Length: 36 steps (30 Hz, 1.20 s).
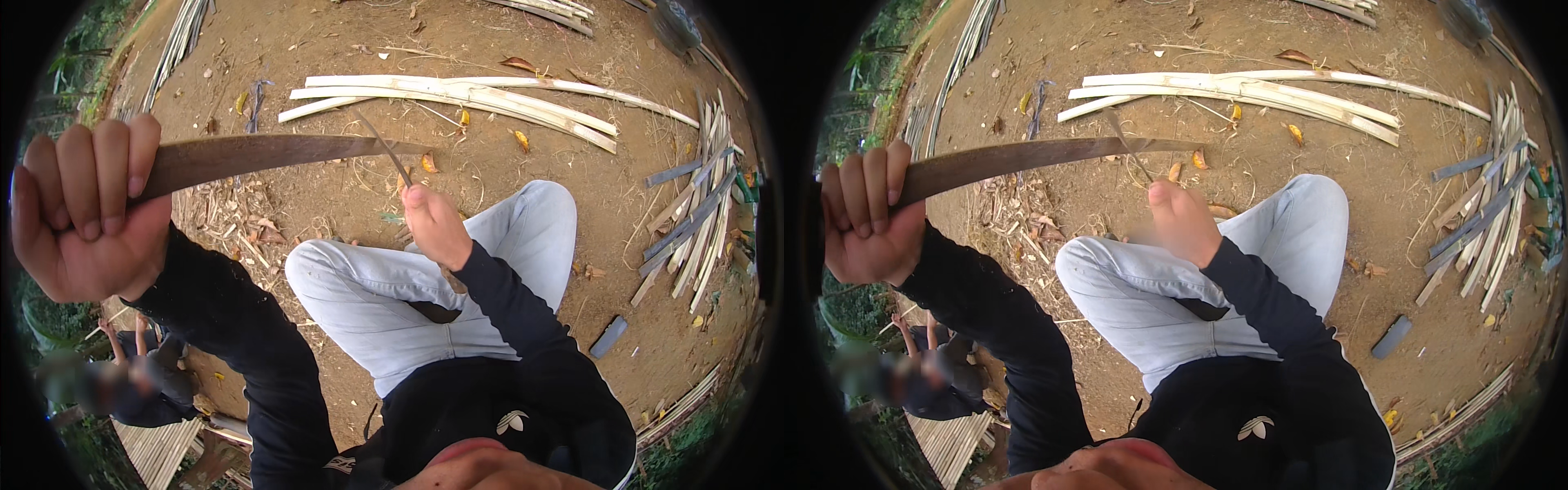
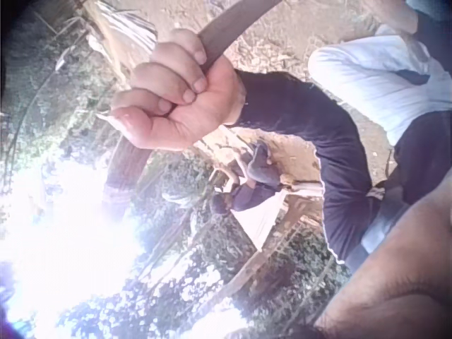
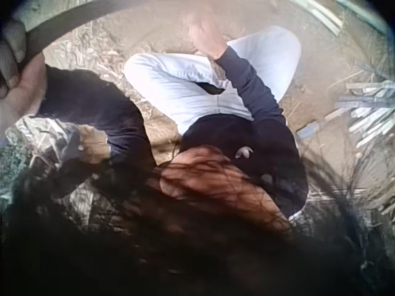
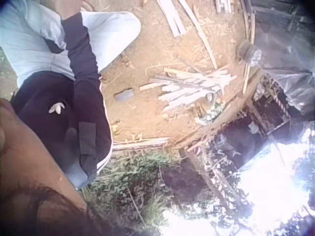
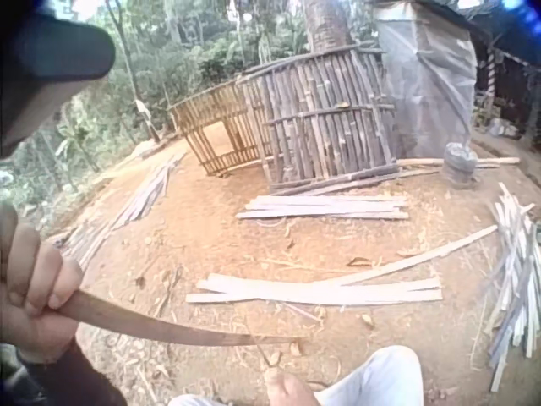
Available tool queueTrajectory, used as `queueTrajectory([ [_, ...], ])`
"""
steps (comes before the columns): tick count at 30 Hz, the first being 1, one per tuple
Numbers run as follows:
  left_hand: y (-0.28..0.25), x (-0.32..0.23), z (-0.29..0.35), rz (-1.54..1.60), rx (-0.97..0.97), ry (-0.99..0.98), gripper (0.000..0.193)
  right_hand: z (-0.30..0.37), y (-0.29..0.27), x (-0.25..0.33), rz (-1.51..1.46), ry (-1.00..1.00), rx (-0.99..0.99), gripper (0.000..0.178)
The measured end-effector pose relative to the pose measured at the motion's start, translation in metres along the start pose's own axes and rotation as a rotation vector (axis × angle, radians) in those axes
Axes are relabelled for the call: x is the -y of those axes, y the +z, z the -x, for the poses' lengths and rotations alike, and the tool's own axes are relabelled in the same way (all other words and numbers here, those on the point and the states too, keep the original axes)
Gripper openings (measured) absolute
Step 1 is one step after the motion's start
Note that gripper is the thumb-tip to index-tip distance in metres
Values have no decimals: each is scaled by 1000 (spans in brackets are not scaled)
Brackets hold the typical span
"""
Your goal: The person strips layers from long pieces of bamboo using a sickle-like blade while sitting on the ground.
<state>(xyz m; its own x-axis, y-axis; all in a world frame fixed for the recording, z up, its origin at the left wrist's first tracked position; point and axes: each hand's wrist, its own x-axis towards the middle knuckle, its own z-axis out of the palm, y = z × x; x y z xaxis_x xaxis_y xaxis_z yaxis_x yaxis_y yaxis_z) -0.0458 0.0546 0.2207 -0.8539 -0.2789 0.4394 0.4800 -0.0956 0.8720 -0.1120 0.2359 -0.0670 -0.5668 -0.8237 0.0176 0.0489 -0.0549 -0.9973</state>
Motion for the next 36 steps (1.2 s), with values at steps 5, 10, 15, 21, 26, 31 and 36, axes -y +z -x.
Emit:
queueTrajectory([
  [5,-15,-2,4,-37,20,0,34,4,14,13,-148,1,-86,66],
  [10,-12,-7,12,-91,-9,41,33,12,18,29,-222,24,79,64],
  [15,-2,-3,10,-151,-105,48,34,-17,22,10,-284,68,47,63],
  [21,0,-3,25,-162,-109,79,34,-20,26,2,-143,45,27,65],
  [26,-3,0,30,-181,-126,113,34,-2,29,31,-138,-63,45,68],
  [31,3,-2,32,-205,-150,130,35,-28,17,5,14,-10,-1,66],
  [36,3,-4,43,-159,-124,112,36,-4,18,-2,-28,28,24,65],
])
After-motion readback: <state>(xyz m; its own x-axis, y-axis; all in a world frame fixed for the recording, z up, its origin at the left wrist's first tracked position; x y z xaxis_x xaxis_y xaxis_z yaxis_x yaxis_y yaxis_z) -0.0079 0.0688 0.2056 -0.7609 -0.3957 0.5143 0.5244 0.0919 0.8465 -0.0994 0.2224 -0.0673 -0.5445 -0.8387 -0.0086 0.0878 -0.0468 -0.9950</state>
